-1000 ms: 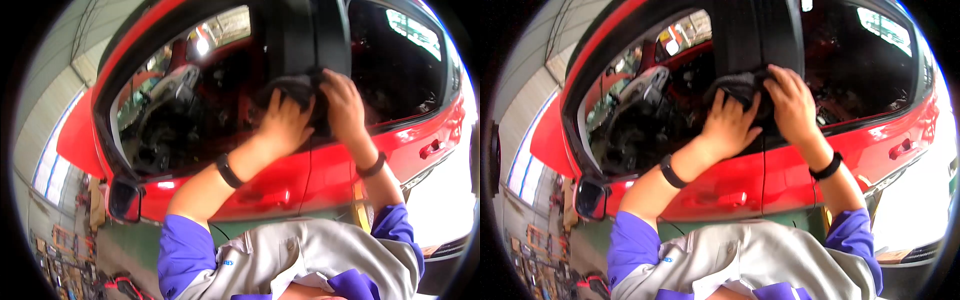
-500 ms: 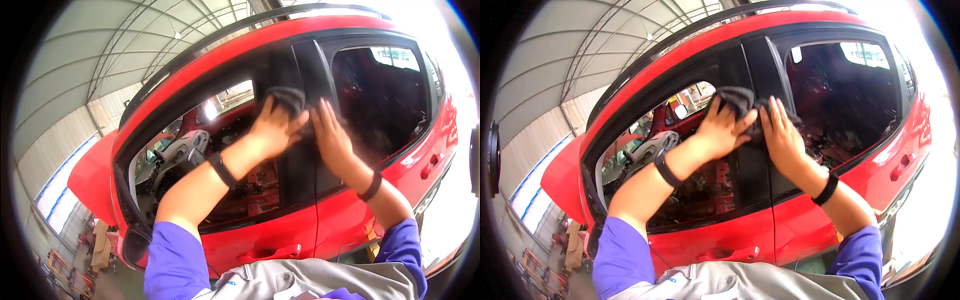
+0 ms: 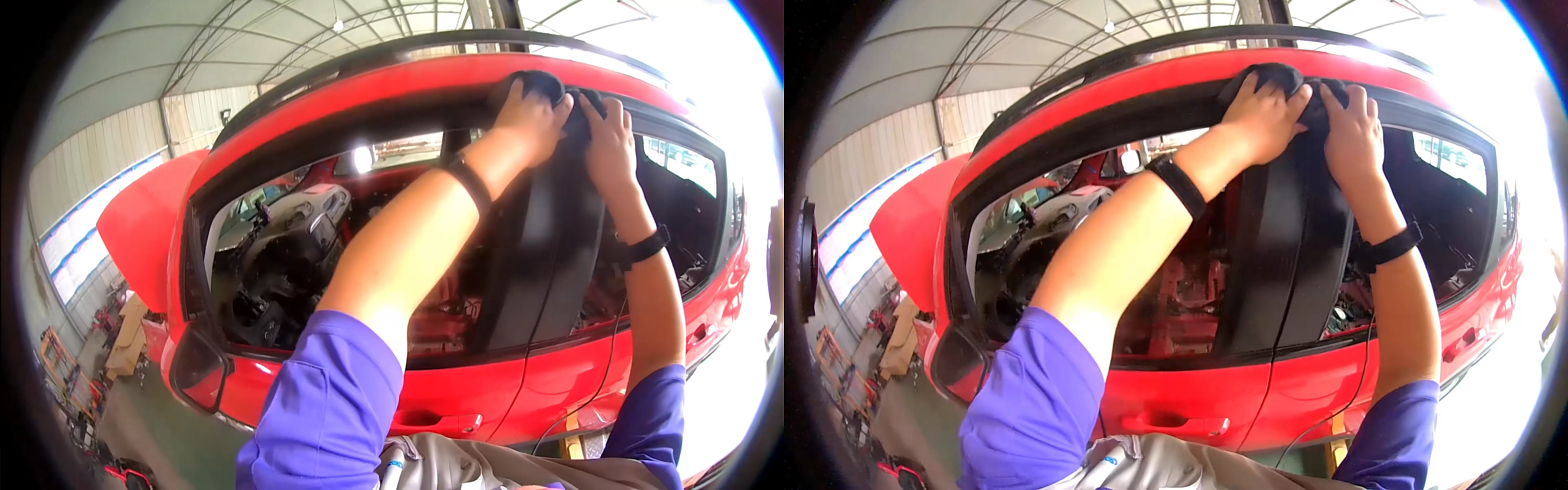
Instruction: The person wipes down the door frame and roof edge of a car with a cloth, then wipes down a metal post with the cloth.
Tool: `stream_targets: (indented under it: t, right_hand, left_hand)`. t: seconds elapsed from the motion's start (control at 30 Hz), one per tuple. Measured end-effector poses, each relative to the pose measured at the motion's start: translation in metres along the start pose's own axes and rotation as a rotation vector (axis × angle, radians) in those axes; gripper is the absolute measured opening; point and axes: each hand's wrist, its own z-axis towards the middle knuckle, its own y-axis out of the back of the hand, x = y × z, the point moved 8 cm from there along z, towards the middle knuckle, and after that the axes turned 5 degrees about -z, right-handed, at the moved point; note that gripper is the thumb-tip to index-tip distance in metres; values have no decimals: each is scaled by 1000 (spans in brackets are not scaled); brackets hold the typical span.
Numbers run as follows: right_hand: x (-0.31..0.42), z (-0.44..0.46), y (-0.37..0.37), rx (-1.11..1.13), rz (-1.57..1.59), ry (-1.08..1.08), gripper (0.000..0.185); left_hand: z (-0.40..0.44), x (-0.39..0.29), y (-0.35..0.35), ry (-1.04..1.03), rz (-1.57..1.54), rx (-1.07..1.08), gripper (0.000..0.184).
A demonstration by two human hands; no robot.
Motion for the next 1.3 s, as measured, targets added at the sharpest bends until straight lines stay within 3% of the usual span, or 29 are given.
stream_targets:
  t: [0.03, 0.2, 0.33, 0.4, 0.53, 0.63, 0.73, 0.9, 0.97, 1.03, 1.13, 1.27, 1.3]
  right_hand:
    - [10, 1, 0, -22, 41, 34, 57]
    - [73, 26, -2, -96, 146, 192, 53]
    - [145, 47, -1, -35, 155, 334, 28]
    - [182, 50, 4, 42, 117, 365, 22]
    - [241, 55, 5, 187, 159, 392, 29]
    - [271, 50, 2, 27, 349, 463, 36]
    - [268, 53, 5, -1, 464, 507, 33]
    - [228, 54, 2, 159, 289, 475, 26]
    - [193, 59, -3, 219, 243, 385, 23]
    - [154, 59, -3, 133, 305, 331, 24]
    - [121, 58, 3, 110, 239, 270, 30]
    - [121, 55, -4, -18, 254, 383, 32]
    - [127, 58, -4, -6, 279, 409, 33]
  left_hand:
    - [-7, 7, 10, -37, -24, -101, 55]
    - [-48, 56, 36, -23, -14, -192, 42]
    - [-106, 89, 62, 50, -66, -222, 41]
    - [-131, 104, 68, 109, 73, -218, 44]
    - [-174, 140, 84, 291, 20, -146, 39]
    - [-213, 155, 112, 281, 49, -305, 42]
    - [-239, 176, 117, 299, 84, -334, 47]
    - [-202, 146, 91, 308, 226, -348, 49]
    - [-165, 116, 82, 398, 150, -177, 44]
    - [-130, 93, 67, 346, 152, -166, 40]
    - [-100, 61, 59, 160, 137, -386, 28]
    - [-100, 62, 69, -71, 110, -513, 28]
    - [-105, 75, 73, -70, 88, -459, 28]
